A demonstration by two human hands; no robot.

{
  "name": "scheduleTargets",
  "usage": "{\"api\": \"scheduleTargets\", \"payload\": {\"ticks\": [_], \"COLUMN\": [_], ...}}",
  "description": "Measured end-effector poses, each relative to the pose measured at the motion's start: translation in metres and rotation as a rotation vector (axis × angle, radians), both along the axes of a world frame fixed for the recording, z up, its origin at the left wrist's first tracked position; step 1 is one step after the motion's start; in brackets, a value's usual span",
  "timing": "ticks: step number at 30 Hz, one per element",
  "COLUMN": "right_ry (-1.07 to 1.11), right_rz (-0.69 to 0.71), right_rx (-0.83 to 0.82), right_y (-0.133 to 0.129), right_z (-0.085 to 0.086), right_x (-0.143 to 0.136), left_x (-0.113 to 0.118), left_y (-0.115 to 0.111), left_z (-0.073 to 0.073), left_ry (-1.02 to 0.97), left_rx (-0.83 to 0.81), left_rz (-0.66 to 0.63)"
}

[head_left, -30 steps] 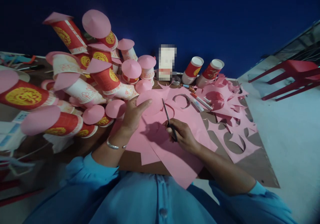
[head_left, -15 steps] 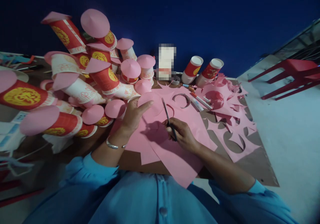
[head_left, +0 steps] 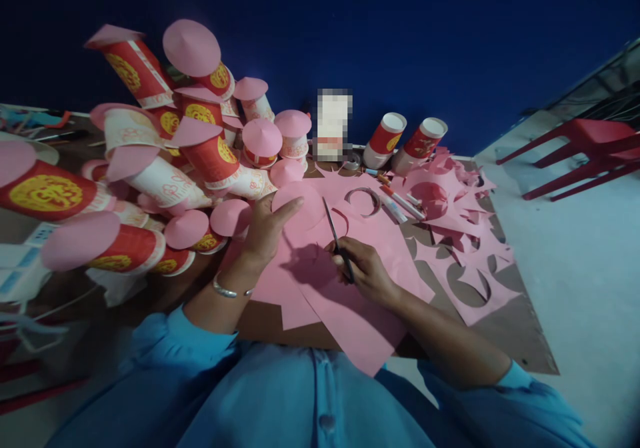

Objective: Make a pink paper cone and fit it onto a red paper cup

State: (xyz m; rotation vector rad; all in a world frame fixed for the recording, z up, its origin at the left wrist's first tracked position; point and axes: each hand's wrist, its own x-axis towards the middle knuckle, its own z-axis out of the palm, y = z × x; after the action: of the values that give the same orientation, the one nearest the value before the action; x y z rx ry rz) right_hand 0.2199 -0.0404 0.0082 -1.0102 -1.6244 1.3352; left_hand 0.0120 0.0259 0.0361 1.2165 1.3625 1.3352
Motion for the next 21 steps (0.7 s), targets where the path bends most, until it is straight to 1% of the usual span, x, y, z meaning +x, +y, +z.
{"api": "scheduleTargets", "payload": {"ticks": [3, 6, 9, 12, 19, 21], "right_ry": [-0.002, 0.012, 0.023, 0.029, 0.034, 0.028], "right_rz": [0.005, 0.007, 0.002, -0.003, -0.002, -0.004], "right_rx": [0.0, -0.002, 0.001, -0.006, -0.021, -0.012], "right_y": [0.0, 0.0004, 0.0008, 0.0008, 0.001, 0.0012], "right_z": [0.0, 0.0, 0.0002, 0.0005, 0.0012, 0.0014], "right_x": [-0.0004, -0.0008, -0.001, -0.001, -0.0013, -0.0014], "left_x": [-0.0002, -0.0008, -0.0013, -0.001, 0.0003, 0.0004], "left_y": [0.0016, 0.0022, 0.0011, -0.0002, -0.0021, -0.0019], "left_z": [-0.0022, -0.0009, 0.0023, 0.0041, 0.0067, 0.0053], "left_ry": [-0.046, 0.025, 0.081, 0.091, 0.114, 0.082], "left_rx": [0.004, 0.017, -0.006, -0.001, -0.021, -0.018], "left_rz": [-0.009, 0.006, -0.017, -0.057, -0.049, -0.049]}}
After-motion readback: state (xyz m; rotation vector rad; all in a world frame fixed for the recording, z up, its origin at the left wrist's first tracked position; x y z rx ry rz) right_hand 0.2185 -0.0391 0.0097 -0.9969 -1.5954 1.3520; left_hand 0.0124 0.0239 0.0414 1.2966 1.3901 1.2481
